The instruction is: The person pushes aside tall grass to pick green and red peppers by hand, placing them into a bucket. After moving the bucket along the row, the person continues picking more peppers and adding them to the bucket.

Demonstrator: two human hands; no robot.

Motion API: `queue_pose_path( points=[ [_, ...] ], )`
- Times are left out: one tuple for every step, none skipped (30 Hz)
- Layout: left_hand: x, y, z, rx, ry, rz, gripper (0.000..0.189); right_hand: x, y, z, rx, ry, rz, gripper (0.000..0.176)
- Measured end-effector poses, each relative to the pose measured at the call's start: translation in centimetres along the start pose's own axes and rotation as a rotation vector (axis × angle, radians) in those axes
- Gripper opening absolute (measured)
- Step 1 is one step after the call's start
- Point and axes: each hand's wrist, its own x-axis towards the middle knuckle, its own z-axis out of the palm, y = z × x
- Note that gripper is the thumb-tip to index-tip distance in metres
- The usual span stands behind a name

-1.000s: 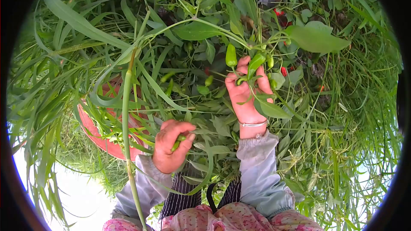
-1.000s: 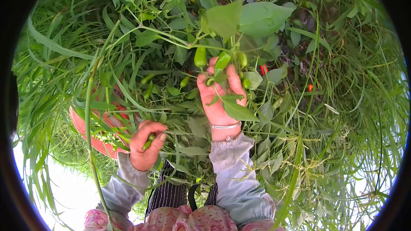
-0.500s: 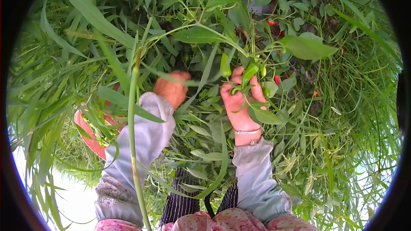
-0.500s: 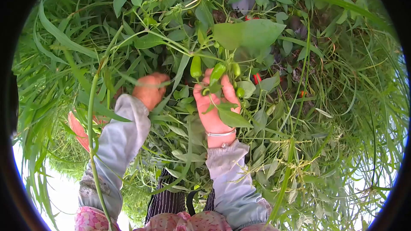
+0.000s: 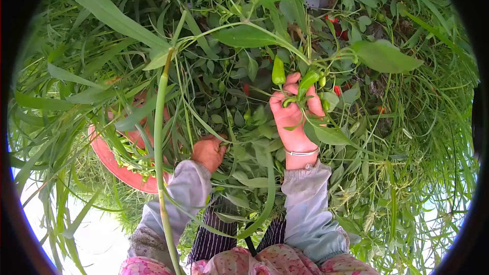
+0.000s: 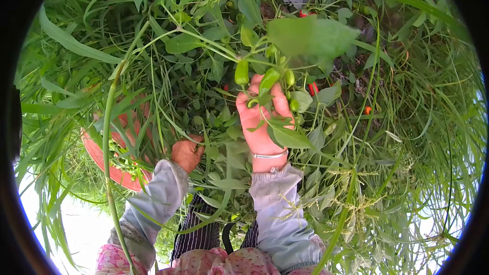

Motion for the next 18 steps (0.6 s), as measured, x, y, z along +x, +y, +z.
queue_pose_path(
  points=[
    [0.2, -0.3, 0.0, -0.005, -0.015, -0.016, 0.025, 0.0, 0.0, 0.2, -0.003, 0.03, -0.001, 0.027],
    [0.5, -0.6, 0.1, -0.011, -0.028, -0.03, 0.025, 0.0, 0.0, 0.4, -0.008, 0.057, -0.001, 0.026],
    [0.9, -0.7, 0.0, -0.018, -0.041, -0.044, 0.025, -0.1, 0.1, 0.5, -0.014, 0.085, -0.002, 0.025],
    [1.6, -0.1, -0.6, 0.035, -0.08, -0.04, 0.026, -0.1, 0.2, 0.7, -0.007, 0.097, -0.003, 0.024],
    [2.4, 0.6, -1.2, 0.087, -0.115, -0.037, 0.028, -0.1, 0.2, 0.8, 0.0, 0.107, -0.001, 0.024],
    [3.2, 1.1, -1.7, 0.14, -0.148, -0.032, 0.029, -0.1, 0.3, 0.9, 0.006, 0.115, 0.0, 0.023],
    [3.9, 0.9, -1.9, 0.149, -0.087, 0.0, 0.031, -0.1, 0.4, 0.8, 0.004, 0.116, 0.003, 0.023],
    [4.6, 0.5, -2.1, 0.156, -0.026, 0.033, 0.032, -0.1, 0.4, 0.7, 0.001, 0.118, 0.004, 0.023],
    [5.2, 0.3, -2.2, 0.16, 0.033, 0.073, 0.034, -0.2, 0.3, 0.6, -0.006, 0.119, -0.001, 0.023],
    [5.3, 1.2, -3.6, 0.166, 0.153, 0.189, 0.038, -0.3, 0.2, 0.7, -0.022, 0.126, 0.004, 0.023],
    [5.8, 1.3, -4.0, 0.098, 0.312, 0.258, 0.039, -0.2, 0.2, 0.6, -0.004, 0.129, 0.014, 0.024],
    [6.1, 2.2, -5.0, 0.084, 0.352, 0.227, 0.038, -0.3, 0.1, 0.6, -0.017, 0.14, 0.015, 0.024],
    [6.3, 3.2, -6.2, 0.072, 0.393, 0.196, 0.037, -0.3, 0.1, 0.4, -0.027, 0.149, 0.017, 0.025],
    [6.4, 4.1, -7.4, 0.16, 0.446, 0.235, 0.037, -0.2, 0.0, 0.2, -0.036, 0.133, 0.015, 0.025],
    [6.4, 5.0, -8.5, 0.248, 0.5, 0.273, 0.037, -0.1, -0.1, -0.2, -0.046, 0.118, 0.014, 0.025],
    [6.5, 5.7, -9.4, 0.338, 0.553, 0.309, 0.037, -0.1, -0.1, -0.3, -0.054, 0.104, 0.013, 0.025],
    [6.6, 6.1, -10.3, 0.271, 0.559, 0.29, 0.036, -0.2, 0.0, -0.2, -0.059, 0.108, 0.008, 0.025],
    [6.6, 6.2, -11.1, 0.206, 0.564, 0.269, 0.035, -0.3, 0.1, 0.0, -0.062, 0.113, 0.004, 0.025]
  ],
)
